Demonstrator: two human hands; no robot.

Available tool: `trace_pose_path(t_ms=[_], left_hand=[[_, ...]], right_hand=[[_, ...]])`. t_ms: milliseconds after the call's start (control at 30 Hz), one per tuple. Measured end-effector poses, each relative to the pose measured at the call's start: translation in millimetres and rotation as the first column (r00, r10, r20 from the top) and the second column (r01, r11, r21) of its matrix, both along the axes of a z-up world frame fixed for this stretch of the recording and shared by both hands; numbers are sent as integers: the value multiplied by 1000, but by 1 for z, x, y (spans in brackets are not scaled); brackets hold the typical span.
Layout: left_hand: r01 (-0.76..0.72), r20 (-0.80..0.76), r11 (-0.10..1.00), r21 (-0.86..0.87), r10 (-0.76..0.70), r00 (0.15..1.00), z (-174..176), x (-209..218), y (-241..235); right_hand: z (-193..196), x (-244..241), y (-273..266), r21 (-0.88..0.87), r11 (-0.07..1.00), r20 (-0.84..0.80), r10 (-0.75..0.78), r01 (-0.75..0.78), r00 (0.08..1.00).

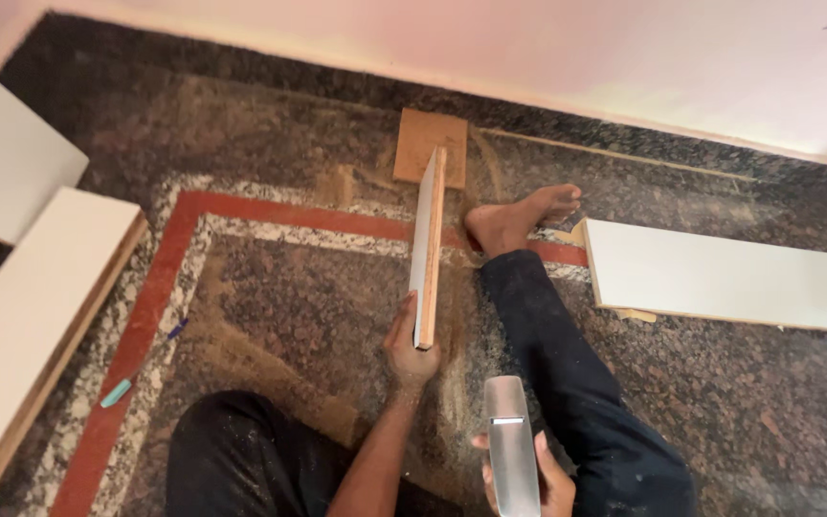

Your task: The person sits on the floor and sands the edges of a long, white-painted wooden plank using a sanding block. The plank is propped against a small wooden block for stability. The person repeatedly sands the same edge, occasionally flipping the plank to work on the opposite side.

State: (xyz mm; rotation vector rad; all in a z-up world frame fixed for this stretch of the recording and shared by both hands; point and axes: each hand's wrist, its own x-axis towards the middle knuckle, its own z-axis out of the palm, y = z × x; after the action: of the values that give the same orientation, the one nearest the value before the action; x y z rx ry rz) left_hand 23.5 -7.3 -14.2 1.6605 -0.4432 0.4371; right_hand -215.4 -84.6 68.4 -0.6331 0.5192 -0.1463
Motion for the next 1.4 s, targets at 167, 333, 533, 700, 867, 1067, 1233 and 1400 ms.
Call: trace_pose_path(t_ms=[167, 333, 533, 700, 867, 1067, 1233, 1400], left_hand=[[25, 53, 999, -42, -23, 998, -11, 8, 3], [62, 32, 998, -20, -62, 998, -7, 9, 9], [39, 35, 999, -23, -38, 999, -4, 11, 9], [64, 14, 998, -7, -63, 998, -20, 12, 10], [89, 7, 996, -8, -89, 996, -28, 10, 10], [70, 33, 997, -14, -69, 997, -22, 13, 8], [88, 13, 996, -3, -88, 996, -24, 10, 8], [103, 3, 995, 2, -103, 995, -29, 12, 8]], right_hand=[[60, 50, 21, -496, 861, -392, -105, -114, 914], [88, 158, 44, -892, -243, -277, -374, -382, 885], [78, 227, 61, -734, -328, -367, -546, -595, 753], [78, 212, 75, -665, -312, -457, -549, -679, 700], [87, 216, 81, -627, -282, -501, -567, -726, 654], [89, 218, 85, -631, -339, -442, -582, -698, 683], [79, 217, 78, -755, -352, -377, -456, -553, 806], [78, 215, 76, -753, -324, -417, -439, -573, 796]])
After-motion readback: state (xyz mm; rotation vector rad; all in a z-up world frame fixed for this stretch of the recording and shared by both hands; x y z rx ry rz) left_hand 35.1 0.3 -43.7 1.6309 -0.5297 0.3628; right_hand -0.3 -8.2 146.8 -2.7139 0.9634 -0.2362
